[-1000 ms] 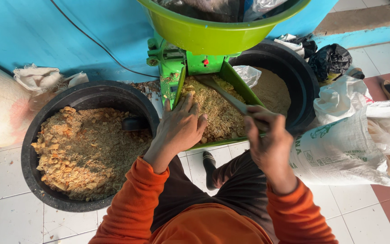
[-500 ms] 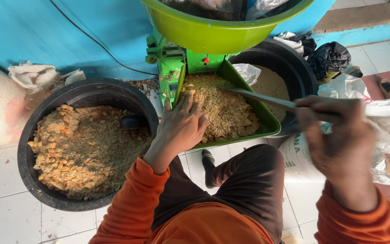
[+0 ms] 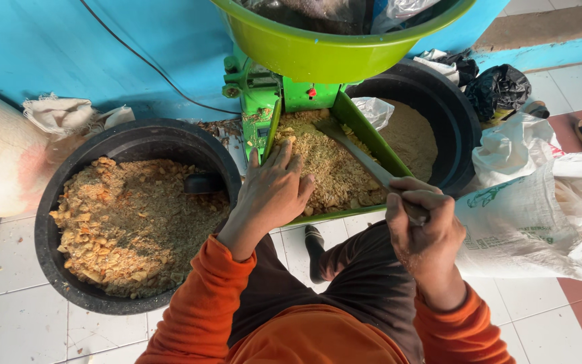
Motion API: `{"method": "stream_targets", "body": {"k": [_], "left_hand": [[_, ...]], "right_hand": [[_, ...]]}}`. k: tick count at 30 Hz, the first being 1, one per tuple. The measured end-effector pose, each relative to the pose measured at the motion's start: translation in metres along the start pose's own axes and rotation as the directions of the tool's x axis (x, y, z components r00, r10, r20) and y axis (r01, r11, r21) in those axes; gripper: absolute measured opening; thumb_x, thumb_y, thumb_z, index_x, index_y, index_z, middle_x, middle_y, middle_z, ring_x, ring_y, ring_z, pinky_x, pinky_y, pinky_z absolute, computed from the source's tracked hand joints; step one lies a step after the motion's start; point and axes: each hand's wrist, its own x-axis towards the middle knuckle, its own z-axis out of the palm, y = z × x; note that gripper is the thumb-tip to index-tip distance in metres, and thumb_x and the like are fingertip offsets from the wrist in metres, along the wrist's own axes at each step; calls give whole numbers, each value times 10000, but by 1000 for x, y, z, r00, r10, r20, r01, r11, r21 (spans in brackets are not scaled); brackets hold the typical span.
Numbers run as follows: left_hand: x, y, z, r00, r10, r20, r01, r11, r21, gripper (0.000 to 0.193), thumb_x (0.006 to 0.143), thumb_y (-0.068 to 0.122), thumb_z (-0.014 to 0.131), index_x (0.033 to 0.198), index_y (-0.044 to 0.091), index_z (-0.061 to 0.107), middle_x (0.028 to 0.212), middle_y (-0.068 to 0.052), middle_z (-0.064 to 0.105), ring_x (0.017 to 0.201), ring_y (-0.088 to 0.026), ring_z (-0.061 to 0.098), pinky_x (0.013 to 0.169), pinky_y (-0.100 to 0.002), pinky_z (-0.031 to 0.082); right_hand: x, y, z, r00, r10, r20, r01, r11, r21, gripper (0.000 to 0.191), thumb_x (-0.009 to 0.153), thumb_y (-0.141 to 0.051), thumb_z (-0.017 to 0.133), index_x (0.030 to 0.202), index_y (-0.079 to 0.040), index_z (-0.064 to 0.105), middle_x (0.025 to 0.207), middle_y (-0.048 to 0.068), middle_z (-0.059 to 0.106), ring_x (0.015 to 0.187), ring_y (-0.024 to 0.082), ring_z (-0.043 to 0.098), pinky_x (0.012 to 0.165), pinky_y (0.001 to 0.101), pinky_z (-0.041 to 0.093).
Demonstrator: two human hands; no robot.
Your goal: The person sits on the floor beside a green electric grinder and repeatedly scoops cracked pieces from the green collection tray with a metal scoop, pushing material toward the machine and moving ground powder aside as it fills the tray. Ground material accumulates in a black basin next to the machine.
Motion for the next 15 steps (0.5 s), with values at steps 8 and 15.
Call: {"method": "stream_targets", "body": {"k": [8,15], "left_hand": [[1,0,-3,999,-23,41,23,1000,-10,527,999,384,486,1304,-23,624,1514,-279,467,1363,-401,501,1140,-686,247],[1,1,-4,998,-37,58,39,999,-29,527,994,369,486,1321,-24,611,1516,-276,458,1378,-393,488,1140,-682,245]], "right_hand": [[-2,6,23,995,5,100,-10,999,48,259,994,-44,711,1084,18,476,1197,192,728,885,239,781,722,305,632],[-1,9,38,994,7,112,-17,996,92,261,998,-29,709,1089,27,471,1196,189,732,880,217,782,691,279,630]]}}
